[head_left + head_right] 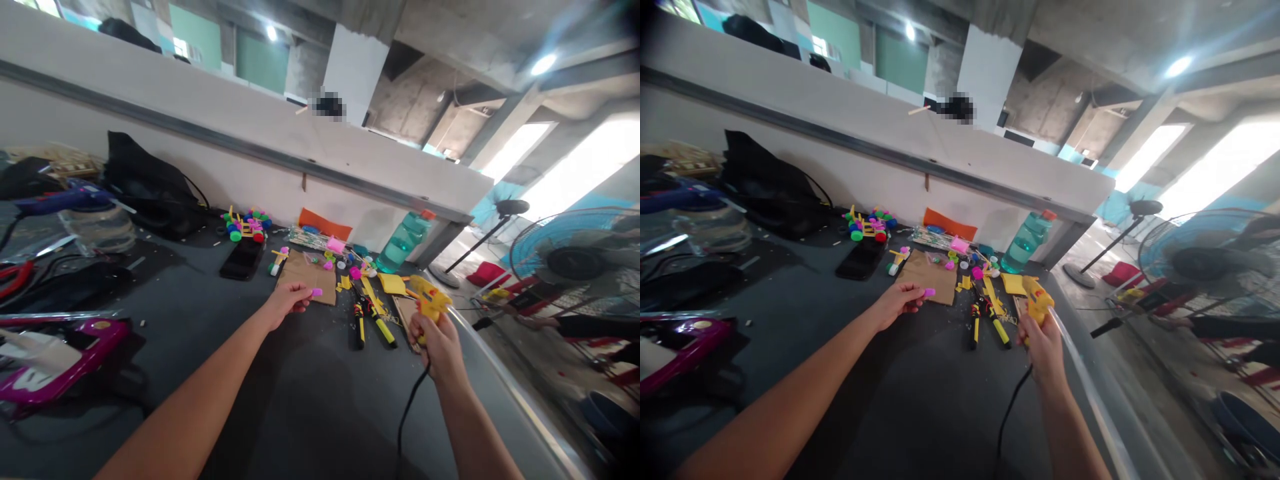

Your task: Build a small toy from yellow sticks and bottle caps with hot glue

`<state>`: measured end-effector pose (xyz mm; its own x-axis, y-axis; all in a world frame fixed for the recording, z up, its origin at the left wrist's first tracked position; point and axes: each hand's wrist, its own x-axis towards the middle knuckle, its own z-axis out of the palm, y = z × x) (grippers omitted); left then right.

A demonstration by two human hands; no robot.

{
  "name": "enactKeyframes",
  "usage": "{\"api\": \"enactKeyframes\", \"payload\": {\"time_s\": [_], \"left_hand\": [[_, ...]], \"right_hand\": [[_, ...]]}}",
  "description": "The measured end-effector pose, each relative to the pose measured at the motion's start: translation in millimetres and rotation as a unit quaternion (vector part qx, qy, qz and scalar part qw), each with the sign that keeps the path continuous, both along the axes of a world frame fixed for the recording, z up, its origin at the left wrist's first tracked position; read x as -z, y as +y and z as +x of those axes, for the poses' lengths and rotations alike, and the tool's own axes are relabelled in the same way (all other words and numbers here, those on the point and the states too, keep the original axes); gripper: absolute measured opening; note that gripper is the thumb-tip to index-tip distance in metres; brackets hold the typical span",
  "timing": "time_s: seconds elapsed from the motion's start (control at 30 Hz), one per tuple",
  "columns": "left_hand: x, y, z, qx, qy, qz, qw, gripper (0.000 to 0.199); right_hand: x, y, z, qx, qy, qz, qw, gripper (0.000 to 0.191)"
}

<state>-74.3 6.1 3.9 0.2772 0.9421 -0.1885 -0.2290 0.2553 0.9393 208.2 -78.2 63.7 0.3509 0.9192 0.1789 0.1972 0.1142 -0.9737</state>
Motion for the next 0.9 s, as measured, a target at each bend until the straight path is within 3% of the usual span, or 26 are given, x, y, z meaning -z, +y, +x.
{"api": "enactKeyframes", "payload": {"time_s": [0.1, 0.3, 0.5, 0.73, 0.9], "left_hand": [[1.4, 0, 1, -0.016, -0.004, 0.003, 1.0, 0.032], [1.1, -1, 5, -0.054, -0.029, -0.001, 0.998, 0.032], [1.4, -2, 13, -0.087, -0.023, -0.004, 0.996, 0.031], [3.4, -4, 20, -0.109, 0.034, 0.038, 0.993, 0.031], [1.9, -7, 23, -0.103, 0.053, 0.051, 0.992, 0.031]], "right_hand": [[-4.3, 4, -43, -0.072, 0.155, 0.015, 0.985, 0.026], [22.3, 1, -92, -0.178, 0.229, -0.022, 0.957, 0.027], [46.7, -3, -90, -0.176, 0.209, -0.079, 0.959, 0.031], [49.3, -2, -86, -0.2, 0.103, -0.105, 0.969, 0.035], [47.5, -4, -89, -0.207, 0.081, -0.095, 0.97, 0.035]]}}
